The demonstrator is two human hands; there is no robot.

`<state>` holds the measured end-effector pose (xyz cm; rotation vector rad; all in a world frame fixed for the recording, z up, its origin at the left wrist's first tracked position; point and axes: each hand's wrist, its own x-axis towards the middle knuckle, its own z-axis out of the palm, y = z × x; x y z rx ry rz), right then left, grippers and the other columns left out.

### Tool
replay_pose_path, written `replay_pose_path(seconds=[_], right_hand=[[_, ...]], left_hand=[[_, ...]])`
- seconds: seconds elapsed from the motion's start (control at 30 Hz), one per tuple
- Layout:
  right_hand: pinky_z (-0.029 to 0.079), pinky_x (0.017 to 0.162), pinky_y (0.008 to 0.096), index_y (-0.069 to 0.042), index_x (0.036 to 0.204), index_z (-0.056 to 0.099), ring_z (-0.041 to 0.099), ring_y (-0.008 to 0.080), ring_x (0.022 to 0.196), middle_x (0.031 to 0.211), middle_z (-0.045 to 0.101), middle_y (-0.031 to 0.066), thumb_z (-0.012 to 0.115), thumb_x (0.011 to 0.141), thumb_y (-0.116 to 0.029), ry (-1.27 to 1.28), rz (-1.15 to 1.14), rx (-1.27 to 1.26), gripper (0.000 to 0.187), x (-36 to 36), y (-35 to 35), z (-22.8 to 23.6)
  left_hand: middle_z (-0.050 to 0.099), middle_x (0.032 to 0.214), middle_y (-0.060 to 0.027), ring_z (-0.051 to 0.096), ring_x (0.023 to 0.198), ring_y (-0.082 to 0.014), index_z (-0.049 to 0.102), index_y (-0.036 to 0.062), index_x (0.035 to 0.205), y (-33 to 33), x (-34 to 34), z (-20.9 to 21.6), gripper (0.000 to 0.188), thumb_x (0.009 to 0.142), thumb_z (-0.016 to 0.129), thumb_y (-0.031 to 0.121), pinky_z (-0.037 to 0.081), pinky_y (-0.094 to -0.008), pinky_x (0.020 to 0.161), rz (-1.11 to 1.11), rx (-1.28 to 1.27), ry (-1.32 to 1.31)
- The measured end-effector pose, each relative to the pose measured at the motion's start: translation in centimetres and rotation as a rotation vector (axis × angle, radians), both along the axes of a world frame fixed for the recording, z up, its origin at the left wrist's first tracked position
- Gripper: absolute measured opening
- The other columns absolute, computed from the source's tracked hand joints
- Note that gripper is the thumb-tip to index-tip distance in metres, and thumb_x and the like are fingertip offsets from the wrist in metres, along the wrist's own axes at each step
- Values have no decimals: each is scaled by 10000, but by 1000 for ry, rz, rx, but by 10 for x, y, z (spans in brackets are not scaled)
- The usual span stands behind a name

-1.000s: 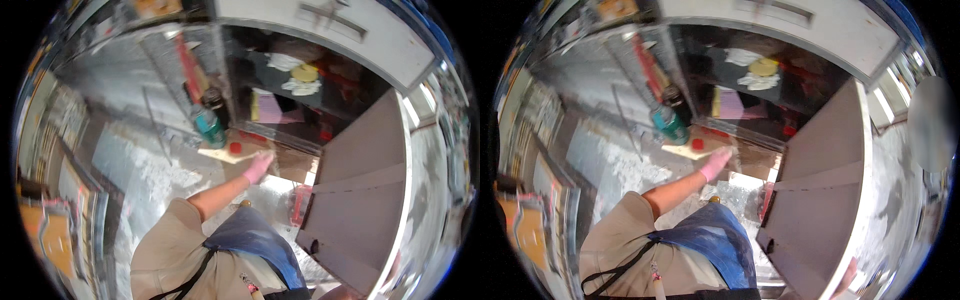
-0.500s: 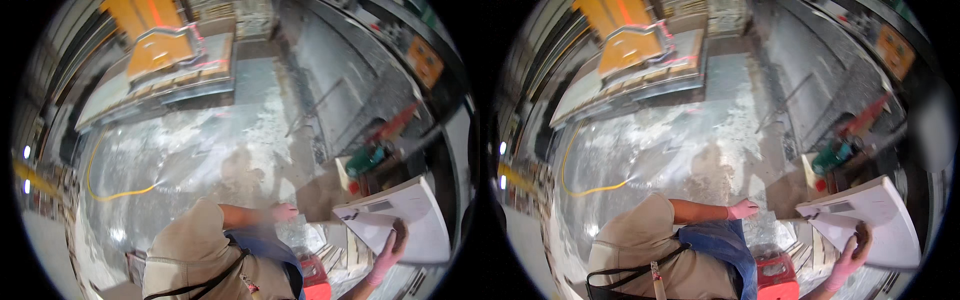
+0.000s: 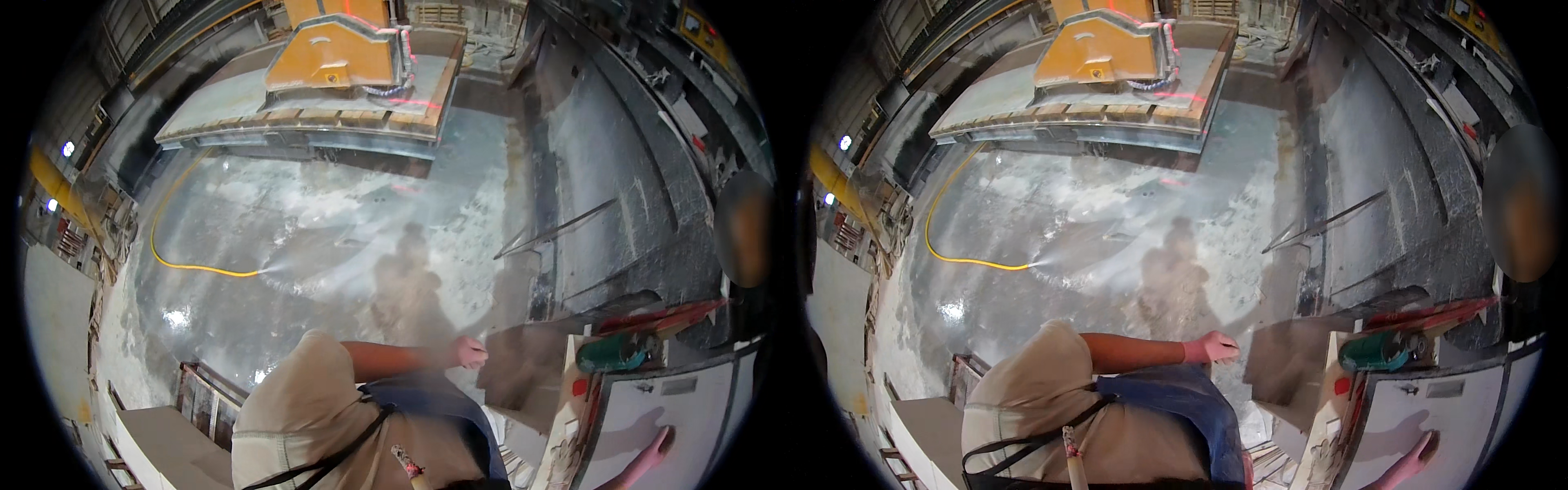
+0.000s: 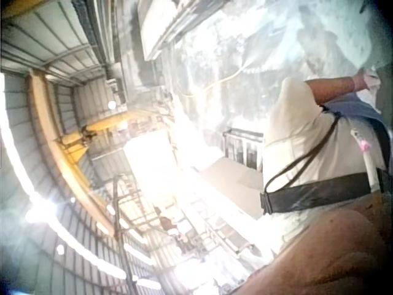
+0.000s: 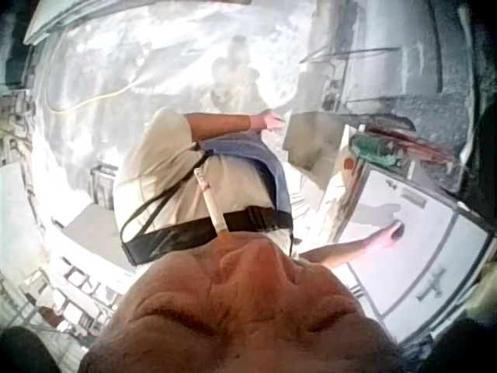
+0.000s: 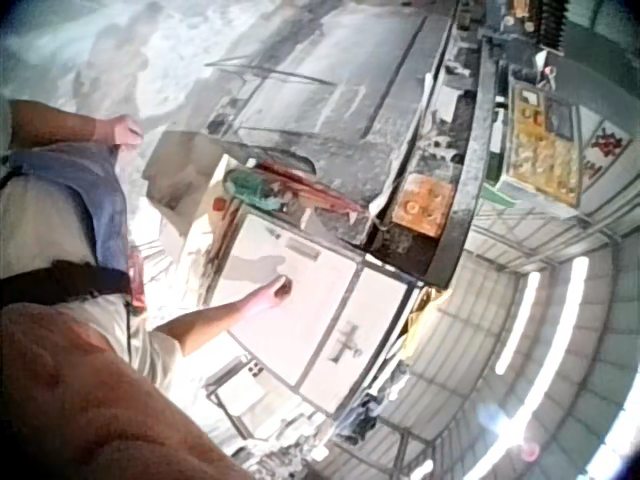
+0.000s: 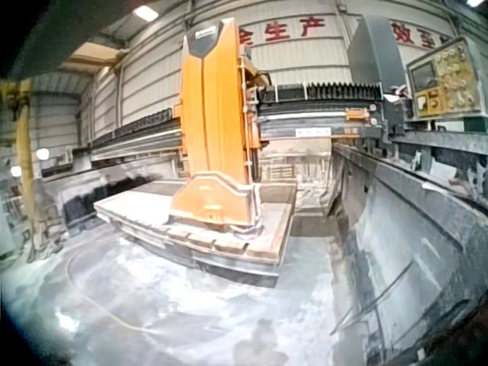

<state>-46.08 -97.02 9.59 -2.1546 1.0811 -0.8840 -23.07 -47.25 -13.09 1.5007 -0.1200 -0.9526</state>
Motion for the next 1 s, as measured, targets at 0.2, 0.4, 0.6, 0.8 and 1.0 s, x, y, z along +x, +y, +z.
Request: replay_pose_path(seconds=[0.2, 0.4, 0.6, 0.8, 1.0], right_hand=[[482, 937, 346, 24, 1211, 629, 609, 210, 1058, 1177, 646, 125, 513, 1008, -225, -217, 351, 513, 341, 96, 147, -23], [521, 798, 364, 60, 1023, 710, 671, 287, 888, 977, 692, 170, 739, 806, -159, -97, 1927, 702, 310, 243, 288, 91], [530, 806, 353, -2, 1254, 614, 654, 295, 971, 1084, 653, 120, 734, 857, -237, -275, 2817, 491, 476, 325, 362, 148], [528, 802, 358, -6, 1227, 614, 653, 298, 960, 1065, 650, 121, 729, 852, -235, -134, 3060, 230, 454, 377, 366, 159], [525, 798, 364, -10, 1200, 615, 651, 302, 949, 1046, 647, 122, 724, 847, -234, -79, 3162, 79, 432, 417, 364, 163]], left_hand=[[710, 872, -32, 647, 775, -104, 725, 18, 1022, 7, 37, 86, 187, 938, 659, 171, 527, -272, 689, -153, -151, -97], [695, 890, -31, 616, 812, -85, 720, 3, 1019, -5, 78, 133, 176, 948, 654, 149, 496, -253, 689, -194, -221, -106], [708, 958, -36, 646, 853, -100, 707, 18, 1120, -19, 109, 136, 249, 983, 639, 214, 523, -262, 742, -51, -182, -82], [703, 1028, -36, 636, 866, -103, 678, 12, 1157, -25, 152, 158, 273, 980, 638, 217, 509, -272, 725, 168, -209, -117], [705, 1039, -39, 636, 859, -103, 657, 6, 1189, -37, 178, 149, 294, 989, 624, 218, 492, -263, 715, 354, -277, -99]])
